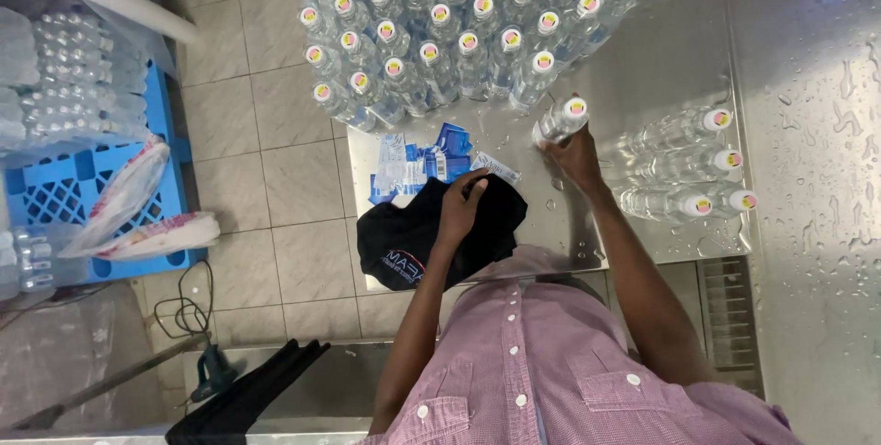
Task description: Manually applying small circular labels to the caps of plastic water bottles at a production station.
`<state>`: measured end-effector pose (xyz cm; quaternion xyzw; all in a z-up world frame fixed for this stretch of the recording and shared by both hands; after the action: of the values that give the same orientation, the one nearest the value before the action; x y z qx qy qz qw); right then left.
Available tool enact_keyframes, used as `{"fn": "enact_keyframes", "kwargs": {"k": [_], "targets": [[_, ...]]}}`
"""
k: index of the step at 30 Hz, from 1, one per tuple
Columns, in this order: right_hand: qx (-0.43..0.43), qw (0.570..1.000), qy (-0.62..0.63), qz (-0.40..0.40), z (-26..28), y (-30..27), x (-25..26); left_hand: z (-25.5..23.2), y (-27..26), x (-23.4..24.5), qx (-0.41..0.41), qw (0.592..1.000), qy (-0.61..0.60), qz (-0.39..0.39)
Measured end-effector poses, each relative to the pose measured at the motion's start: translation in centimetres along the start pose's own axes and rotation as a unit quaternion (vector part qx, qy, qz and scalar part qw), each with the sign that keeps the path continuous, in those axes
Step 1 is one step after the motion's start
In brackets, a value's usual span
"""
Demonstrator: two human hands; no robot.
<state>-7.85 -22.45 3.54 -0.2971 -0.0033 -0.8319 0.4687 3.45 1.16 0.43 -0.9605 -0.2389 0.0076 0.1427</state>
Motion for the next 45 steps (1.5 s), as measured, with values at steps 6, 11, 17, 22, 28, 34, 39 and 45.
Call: {"fn": "enact_keyframes", "kwargs": {"k": [6,11,17,22,28,34,39,45], "targets": [[0.038,0.994,-0.071,-0.072,-5.1,6.6,1.8,-1.0,-1.4,0.7,0.002,1.0,-0.01,-0.014],[0.006,0.997,-0.039,-0.066,-6.9,7.9,1.5,-1.1,-1.9,-0.1,0.011,1.0,-0.019,-0.006],[-0.111,0.937,-0.302,-0.138,3.3,-3.3,11.6,-1.2,-2.0,0.2,0.011,1.0,-0.017,-0.006],[-0.187,0.852,-0.47,-0.135,-4.9,-4.5,18.6,0.5,-2.6,3.4,0.029,0.996,0.028,-0.083],[-0.102,0.855,-0.494,-0.118,-4.9,-4.9,17.5,1.2,-3.4,7.5,0.027,0.985,-0.009,-0.169],[-0.07,0.911,-0.403,-0.049,2.5,-6.3,12.6,6.3,0.1,9.5,0.062,0.978,0.07,-0.185],[0.014,0.92,-0.392,0.01,3.7,-7.5,7.6,9.8,1.4,14.7,0.066,0.941,0.195,-0.269],[0.001,0.919,-0.389,0.057,5.0,-7.8,5.9,9.2,2.9,17.2,0.154,0.941,0.25,-0.171]]}}
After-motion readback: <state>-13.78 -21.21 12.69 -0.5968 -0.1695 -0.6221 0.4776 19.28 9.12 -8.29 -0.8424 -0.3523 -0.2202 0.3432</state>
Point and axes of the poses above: each hand's wrist, its own y-axis towards the middle knuckle, its own x-axis out of the back of the hand, z = x × y, the point moved 2 cm from there along y, towards the middle knuckle, and after that the axes turned 14 degrees about z, right-handed, at the moved point
